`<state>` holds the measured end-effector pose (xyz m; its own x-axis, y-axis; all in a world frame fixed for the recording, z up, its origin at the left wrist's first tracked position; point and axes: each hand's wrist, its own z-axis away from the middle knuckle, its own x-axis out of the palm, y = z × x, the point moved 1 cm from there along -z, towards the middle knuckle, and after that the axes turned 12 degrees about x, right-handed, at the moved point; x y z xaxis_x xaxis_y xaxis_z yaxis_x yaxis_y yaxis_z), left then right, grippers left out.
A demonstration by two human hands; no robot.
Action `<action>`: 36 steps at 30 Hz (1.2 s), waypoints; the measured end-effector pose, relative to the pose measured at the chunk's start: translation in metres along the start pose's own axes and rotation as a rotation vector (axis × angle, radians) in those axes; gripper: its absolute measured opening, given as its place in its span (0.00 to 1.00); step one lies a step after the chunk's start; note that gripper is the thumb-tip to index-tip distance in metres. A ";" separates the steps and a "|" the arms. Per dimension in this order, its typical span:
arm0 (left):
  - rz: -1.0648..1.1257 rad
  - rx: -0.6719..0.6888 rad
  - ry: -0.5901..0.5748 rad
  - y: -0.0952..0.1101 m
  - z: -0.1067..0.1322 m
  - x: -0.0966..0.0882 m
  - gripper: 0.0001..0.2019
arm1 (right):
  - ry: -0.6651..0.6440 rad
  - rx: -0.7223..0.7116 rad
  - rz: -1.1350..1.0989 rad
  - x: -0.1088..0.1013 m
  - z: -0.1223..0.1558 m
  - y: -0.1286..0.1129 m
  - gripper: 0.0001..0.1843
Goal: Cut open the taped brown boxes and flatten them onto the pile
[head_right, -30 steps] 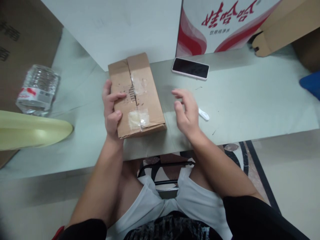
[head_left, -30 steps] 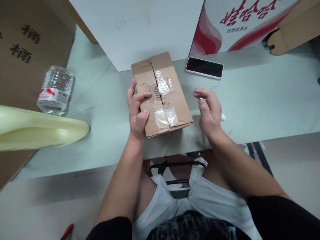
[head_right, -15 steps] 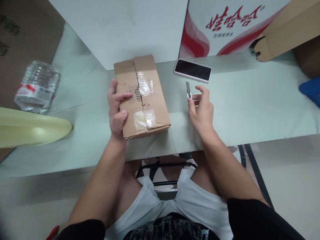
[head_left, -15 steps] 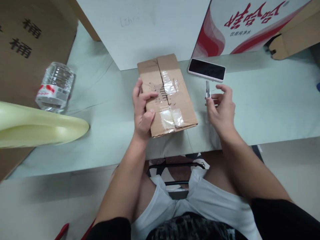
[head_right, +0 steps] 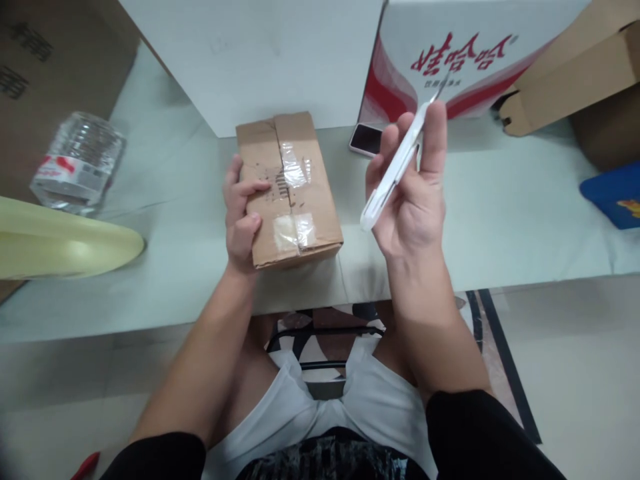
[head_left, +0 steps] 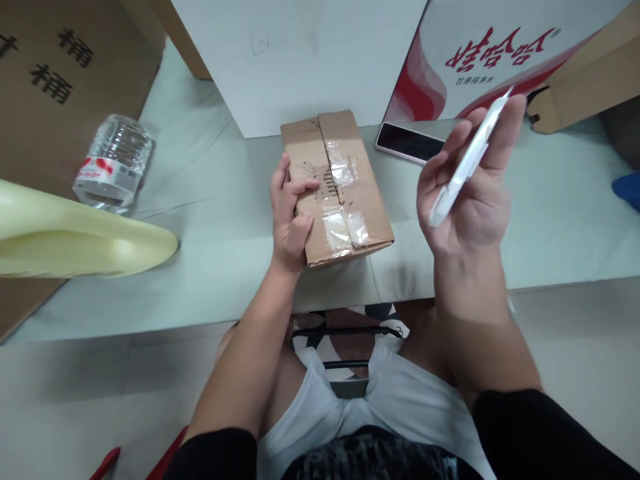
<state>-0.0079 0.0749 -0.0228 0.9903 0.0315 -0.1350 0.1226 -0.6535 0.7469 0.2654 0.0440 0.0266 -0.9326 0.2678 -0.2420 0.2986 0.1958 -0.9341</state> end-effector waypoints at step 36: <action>0.120 0.138 0.012 -0.010 0.007 0.001 0.25 | 0.107 -0.371 0.351 0.071 0.057 -0.082 0.10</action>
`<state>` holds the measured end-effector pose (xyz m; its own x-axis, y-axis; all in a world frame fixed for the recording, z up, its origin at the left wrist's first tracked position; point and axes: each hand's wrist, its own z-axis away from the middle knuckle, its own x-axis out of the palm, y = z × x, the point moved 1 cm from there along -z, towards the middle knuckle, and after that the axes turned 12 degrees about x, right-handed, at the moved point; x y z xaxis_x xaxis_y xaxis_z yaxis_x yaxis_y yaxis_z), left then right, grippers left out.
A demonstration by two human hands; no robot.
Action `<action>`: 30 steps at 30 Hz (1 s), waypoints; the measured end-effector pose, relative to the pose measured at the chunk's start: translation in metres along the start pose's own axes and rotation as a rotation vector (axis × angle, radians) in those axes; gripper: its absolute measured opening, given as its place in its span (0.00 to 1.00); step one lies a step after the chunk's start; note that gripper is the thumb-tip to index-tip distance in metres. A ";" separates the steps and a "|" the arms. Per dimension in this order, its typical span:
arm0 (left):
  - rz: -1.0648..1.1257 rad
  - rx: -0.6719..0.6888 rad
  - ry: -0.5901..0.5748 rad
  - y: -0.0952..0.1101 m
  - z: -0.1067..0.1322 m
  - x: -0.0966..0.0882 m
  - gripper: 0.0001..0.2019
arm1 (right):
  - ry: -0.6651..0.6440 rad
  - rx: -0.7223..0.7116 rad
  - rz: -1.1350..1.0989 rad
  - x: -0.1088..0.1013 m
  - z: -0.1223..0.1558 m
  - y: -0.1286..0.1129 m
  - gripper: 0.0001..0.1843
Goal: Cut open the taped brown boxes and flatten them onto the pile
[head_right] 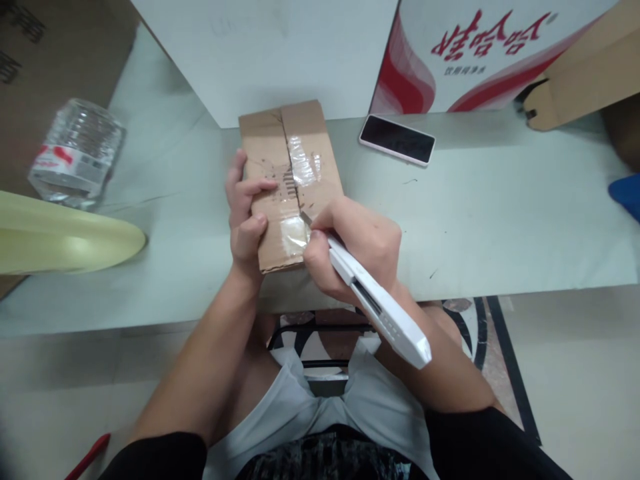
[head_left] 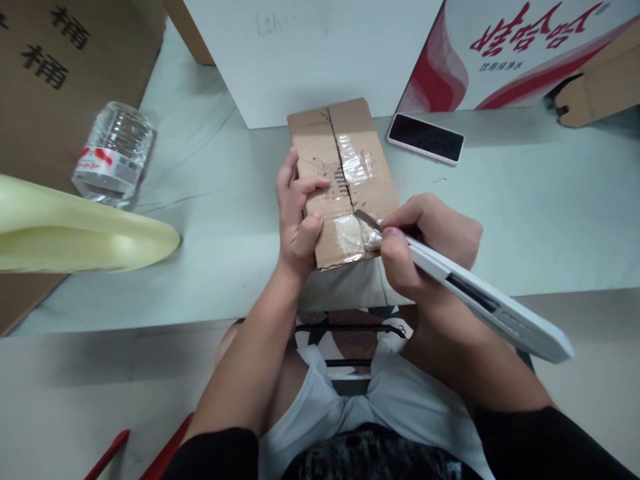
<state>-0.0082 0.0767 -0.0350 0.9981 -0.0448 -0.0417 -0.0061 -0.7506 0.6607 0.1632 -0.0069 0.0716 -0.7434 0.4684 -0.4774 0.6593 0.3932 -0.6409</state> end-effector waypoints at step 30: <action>-0.027 -0.021 -0.022 0.004 -0.002 -0.002 0.26 | 0.035 0.077 -0.081 0.010 0.004 0.001 0.08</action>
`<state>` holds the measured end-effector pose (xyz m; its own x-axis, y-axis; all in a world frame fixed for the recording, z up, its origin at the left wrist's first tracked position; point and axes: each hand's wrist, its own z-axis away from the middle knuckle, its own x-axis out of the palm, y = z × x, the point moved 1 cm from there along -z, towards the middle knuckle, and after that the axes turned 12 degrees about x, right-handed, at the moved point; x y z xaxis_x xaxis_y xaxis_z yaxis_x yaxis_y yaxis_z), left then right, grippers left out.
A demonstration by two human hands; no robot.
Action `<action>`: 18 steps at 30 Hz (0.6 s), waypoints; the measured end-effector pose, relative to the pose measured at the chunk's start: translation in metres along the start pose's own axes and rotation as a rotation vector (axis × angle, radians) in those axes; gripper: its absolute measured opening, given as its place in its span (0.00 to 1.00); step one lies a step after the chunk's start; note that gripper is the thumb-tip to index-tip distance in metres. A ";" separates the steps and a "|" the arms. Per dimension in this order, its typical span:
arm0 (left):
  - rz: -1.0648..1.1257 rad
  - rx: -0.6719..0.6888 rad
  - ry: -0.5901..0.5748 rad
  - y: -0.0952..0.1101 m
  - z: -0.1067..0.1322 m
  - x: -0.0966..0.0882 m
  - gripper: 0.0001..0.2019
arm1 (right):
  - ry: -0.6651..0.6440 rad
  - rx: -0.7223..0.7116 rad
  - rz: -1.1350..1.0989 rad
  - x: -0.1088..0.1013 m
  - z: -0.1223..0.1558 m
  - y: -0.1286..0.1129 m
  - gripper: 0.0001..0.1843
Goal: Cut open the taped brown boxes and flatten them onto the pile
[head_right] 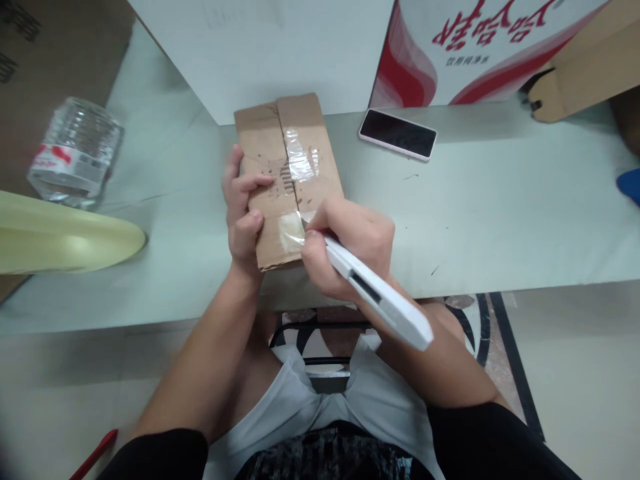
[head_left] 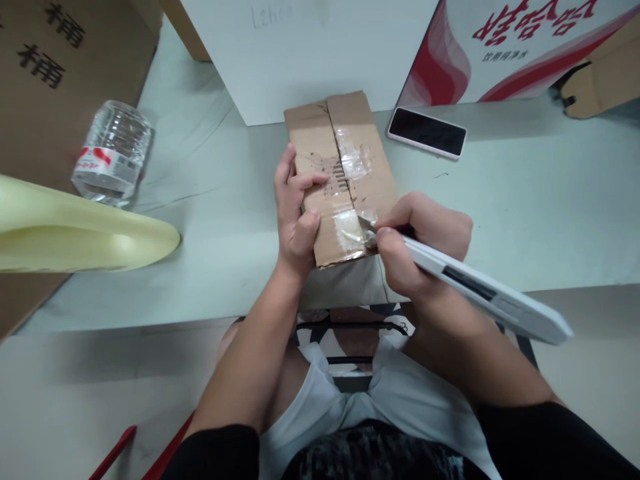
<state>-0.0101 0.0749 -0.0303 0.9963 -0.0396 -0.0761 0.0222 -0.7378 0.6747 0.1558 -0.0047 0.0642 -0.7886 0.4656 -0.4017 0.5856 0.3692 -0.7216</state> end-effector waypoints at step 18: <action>0.006 0.000 -0.019 -0.004 0.000 -0.001 0.27 | -0.011 0.059 -0.131 -0.005 0.001 0.002 0.08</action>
<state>-0.0116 0.0776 -0.0332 0.9947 -0.0568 -0.0855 0.0158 -0.7378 0.6749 0.1604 -0.0072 0.0643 -0.8595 0.4080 -0.3080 0.4661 0.3783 -0.7998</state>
